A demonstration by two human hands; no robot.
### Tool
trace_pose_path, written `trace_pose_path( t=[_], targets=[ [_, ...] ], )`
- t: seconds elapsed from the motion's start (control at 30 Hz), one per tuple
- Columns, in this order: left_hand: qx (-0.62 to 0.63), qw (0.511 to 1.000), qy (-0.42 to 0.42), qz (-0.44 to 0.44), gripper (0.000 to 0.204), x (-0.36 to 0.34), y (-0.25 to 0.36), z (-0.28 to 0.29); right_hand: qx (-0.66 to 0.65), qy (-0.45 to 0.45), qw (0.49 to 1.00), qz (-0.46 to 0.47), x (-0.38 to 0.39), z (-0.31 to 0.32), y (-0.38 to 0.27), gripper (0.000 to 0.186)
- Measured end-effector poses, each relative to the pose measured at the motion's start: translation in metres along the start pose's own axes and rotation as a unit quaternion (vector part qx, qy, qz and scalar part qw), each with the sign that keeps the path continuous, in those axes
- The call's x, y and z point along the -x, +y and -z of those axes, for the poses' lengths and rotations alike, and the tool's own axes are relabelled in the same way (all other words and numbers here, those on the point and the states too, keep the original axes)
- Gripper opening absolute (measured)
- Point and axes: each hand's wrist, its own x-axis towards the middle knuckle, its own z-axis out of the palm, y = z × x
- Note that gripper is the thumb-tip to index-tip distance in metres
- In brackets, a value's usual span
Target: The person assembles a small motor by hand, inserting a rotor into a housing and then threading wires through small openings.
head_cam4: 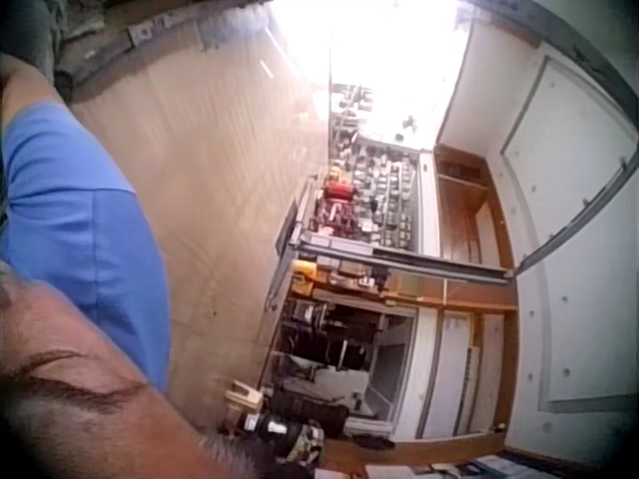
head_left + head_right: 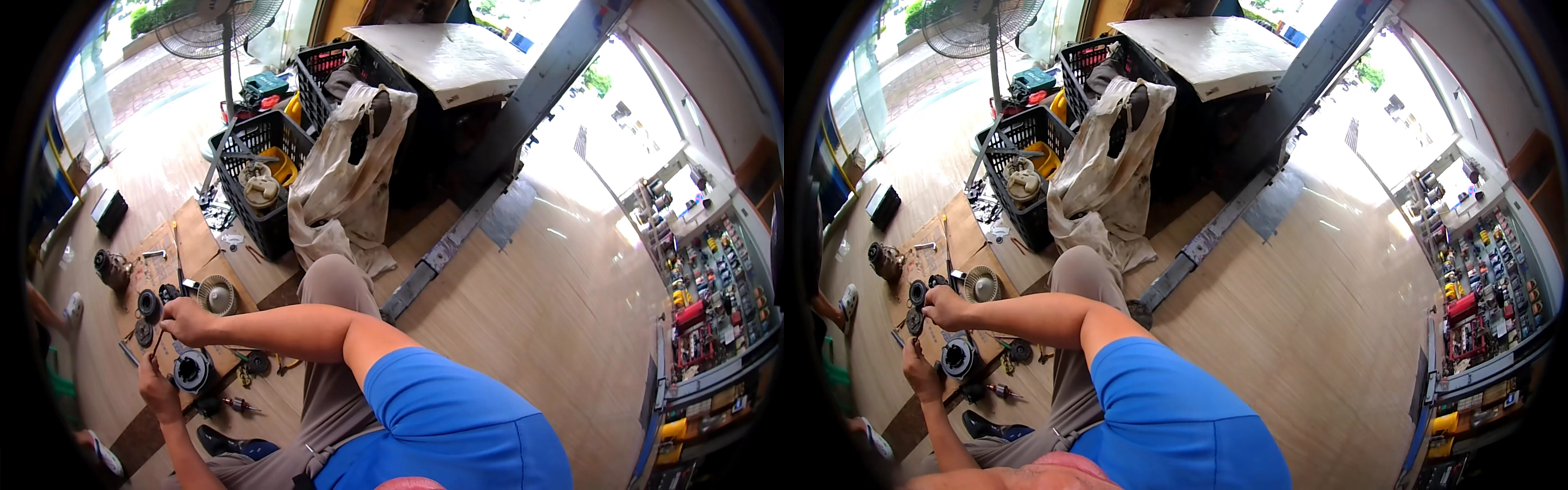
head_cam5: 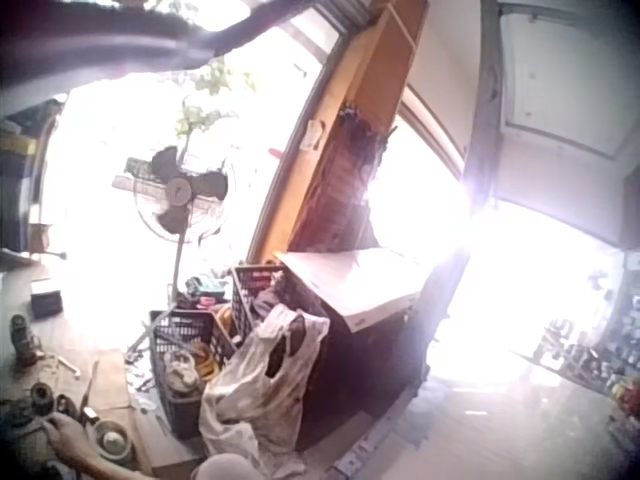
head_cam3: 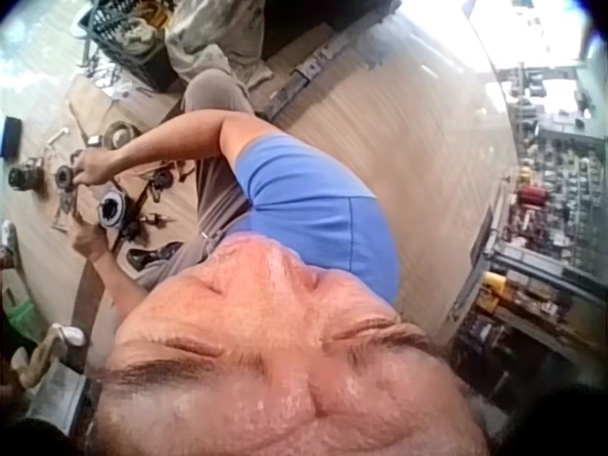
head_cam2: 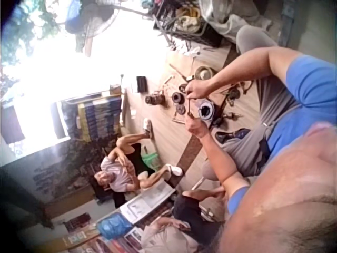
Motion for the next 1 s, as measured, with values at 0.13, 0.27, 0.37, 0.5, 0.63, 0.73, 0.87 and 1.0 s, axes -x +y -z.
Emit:
trace_pose_path(
  t=[0.13,0.27,0.37,0.5,0.63,0.73,0.87,1.0],
  targets=[
    [-0.010,0.999,-0.042,0.023,0.016,0.001,-0.002,0.002,0.005,0.013,1.000,-0.021,-0.001,-0.001,-0.001,0.016],
    [-0.007,0.999,-0.032,0.006,0.015,0.002,-0.001,0.003,-0.003,0.018,1.000,0.010,-0.001,0.002,-0.004,0.014],
    [0.006,1.000,-0.010,-0.016,0.015,0.002,0.001,0.002,0.023,0.005,1.000,0.010,0.000,0.005,-0.006,0.014],
    [0.010,0.999,-0.038,0.000,0.016,0.003,0.003,-0.001,0.037,0.011,0.999,0.030,0.000,0.005,-0.002,0.014],
    [0.043,0.998,-0.030,-0.034,0.015,0.003,0.005,-0.003,0.076,0.004,0.997,0.011,-0.004,0.005,0.008,0.015],
    [0.037,0.998,-0.050,-0.003,0.014,0.003,0.004,-0.001,0.025,0.001,0.999,-0.028,-0.008,0.006,0.012,0.016],
    [0.022,0.999,-0.041,-0.016,0.014,0.003,0.002,0.000,0.048,-0.004,0.998,-0.041,-0.010,0.011,0.010,0.017],
    [0.011,0.999,-0.033,-0.036,0.012,0.006,0.003,-0.002,0.032,-0.017,0.998,-0.049,-0.011,0.016,0.005,0.017]
  ],
)
